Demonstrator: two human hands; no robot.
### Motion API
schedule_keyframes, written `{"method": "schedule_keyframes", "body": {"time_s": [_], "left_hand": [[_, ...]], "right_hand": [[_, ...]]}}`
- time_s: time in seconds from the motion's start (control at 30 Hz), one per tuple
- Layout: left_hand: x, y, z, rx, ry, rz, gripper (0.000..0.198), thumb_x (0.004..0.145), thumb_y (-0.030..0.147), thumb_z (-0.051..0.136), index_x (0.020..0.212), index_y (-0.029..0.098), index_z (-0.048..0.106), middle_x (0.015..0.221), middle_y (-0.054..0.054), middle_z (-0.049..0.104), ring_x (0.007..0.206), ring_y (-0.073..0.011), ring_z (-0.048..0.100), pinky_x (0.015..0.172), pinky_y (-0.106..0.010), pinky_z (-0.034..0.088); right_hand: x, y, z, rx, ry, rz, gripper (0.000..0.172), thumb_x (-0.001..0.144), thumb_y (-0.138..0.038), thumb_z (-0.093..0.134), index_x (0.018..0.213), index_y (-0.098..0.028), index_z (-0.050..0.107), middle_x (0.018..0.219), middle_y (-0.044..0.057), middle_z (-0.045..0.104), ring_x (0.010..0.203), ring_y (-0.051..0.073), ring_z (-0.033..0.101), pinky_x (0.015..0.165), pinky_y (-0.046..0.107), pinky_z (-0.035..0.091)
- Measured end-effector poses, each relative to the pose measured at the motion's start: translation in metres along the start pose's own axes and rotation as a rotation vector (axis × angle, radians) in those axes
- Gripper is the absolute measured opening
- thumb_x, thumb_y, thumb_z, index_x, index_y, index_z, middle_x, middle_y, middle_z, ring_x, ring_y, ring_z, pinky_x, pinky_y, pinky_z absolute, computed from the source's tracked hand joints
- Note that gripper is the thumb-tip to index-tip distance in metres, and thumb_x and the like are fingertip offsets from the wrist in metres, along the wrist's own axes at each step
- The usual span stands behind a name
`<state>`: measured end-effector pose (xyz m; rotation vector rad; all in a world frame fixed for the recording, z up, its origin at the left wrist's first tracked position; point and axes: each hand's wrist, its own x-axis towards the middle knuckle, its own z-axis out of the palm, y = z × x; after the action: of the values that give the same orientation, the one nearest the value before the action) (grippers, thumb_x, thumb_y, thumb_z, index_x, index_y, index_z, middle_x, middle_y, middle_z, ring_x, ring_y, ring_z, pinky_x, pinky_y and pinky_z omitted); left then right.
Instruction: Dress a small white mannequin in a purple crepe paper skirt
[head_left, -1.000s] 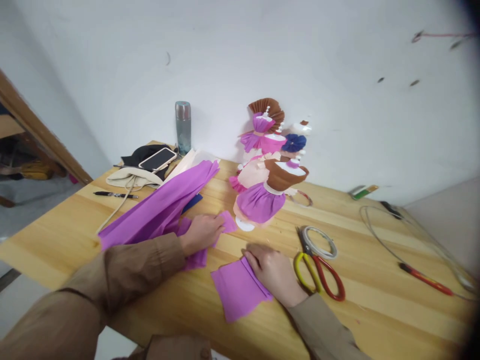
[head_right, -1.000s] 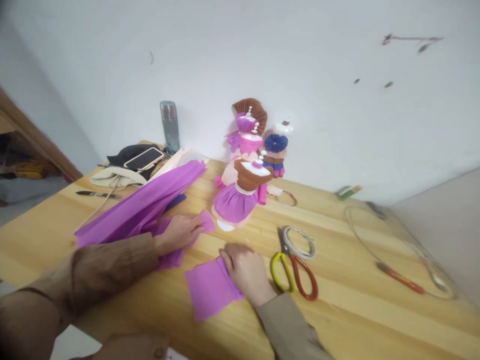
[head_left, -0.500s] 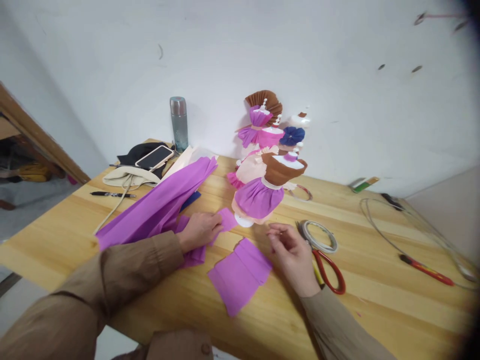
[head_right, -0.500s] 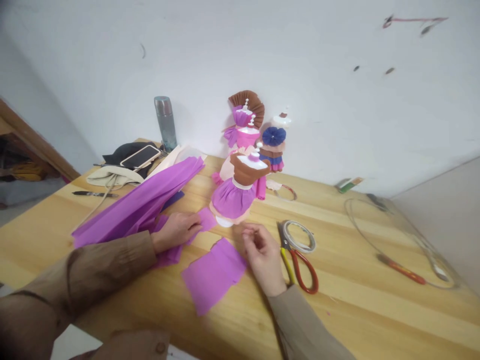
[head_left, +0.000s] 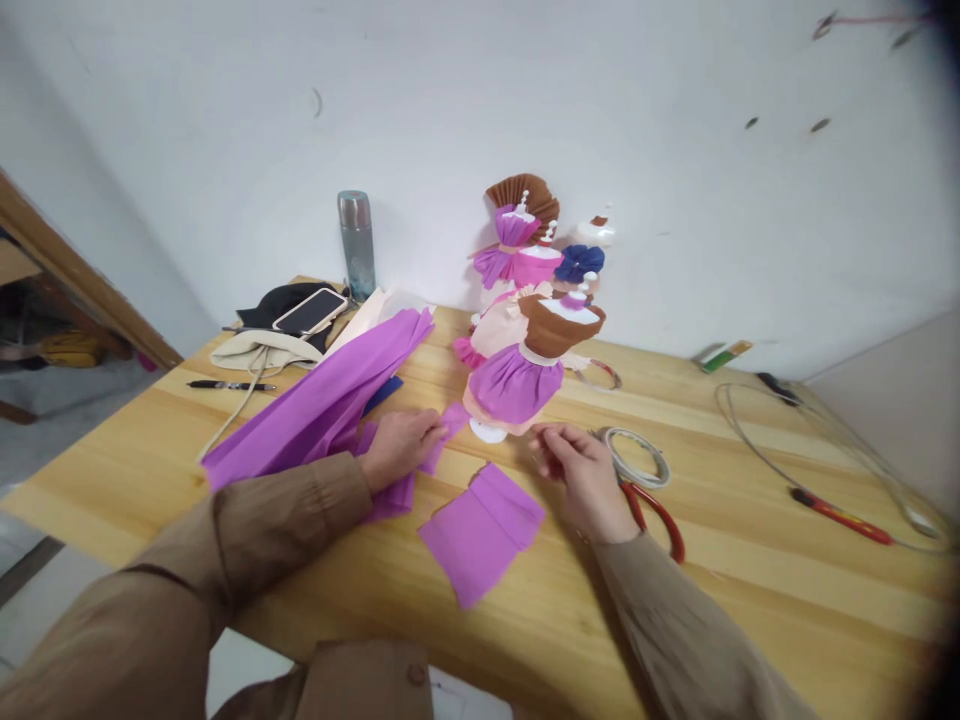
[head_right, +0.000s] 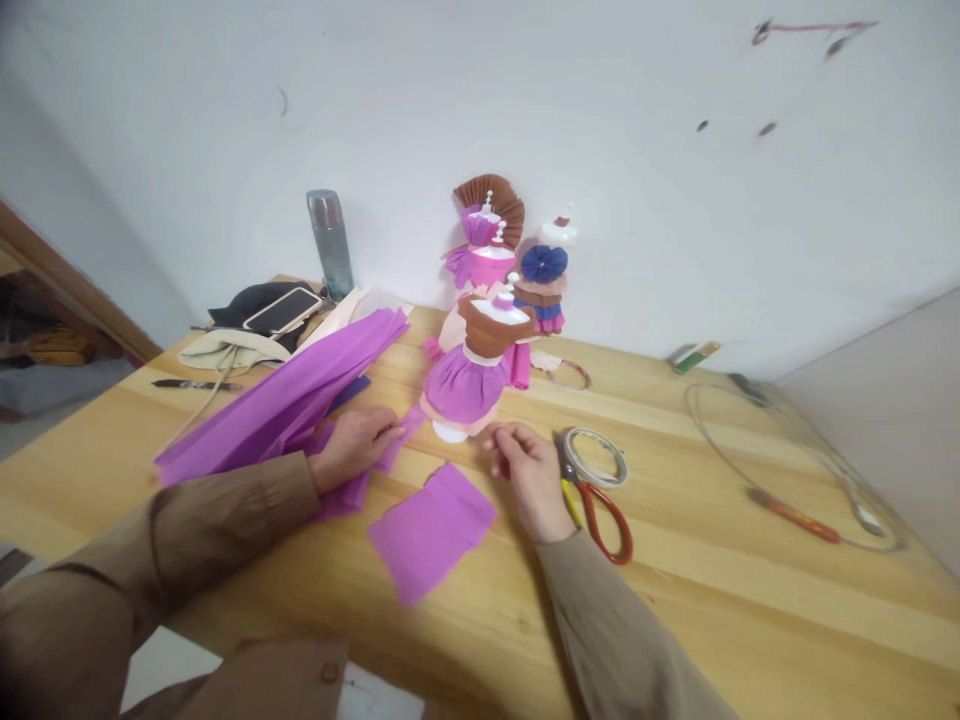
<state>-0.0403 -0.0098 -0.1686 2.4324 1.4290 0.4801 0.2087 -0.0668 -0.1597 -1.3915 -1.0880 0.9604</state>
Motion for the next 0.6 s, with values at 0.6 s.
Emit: {"method": "schedule_keyframes", "body": {"time_s": [0.6], "left_hand": [[0.006,-0.002,-0.028,0.051,0.005,-0.076,0.024,0.092,0.034,0.055,0.078,0.017,0.063,0.077,-0.005,0.064,0.070,-0.0166,0.054,0.062,-0.028,0.029]], "right_hand": [[0.010,0.023,0.010,-0.628,-0.210,-0.203,0.019,0.076,-0.033,0.055,0.081,-0.019,0.068,0.083,0.012,0.073,0.072,0.024,0.064,0.072,0.037,0.046]]}}
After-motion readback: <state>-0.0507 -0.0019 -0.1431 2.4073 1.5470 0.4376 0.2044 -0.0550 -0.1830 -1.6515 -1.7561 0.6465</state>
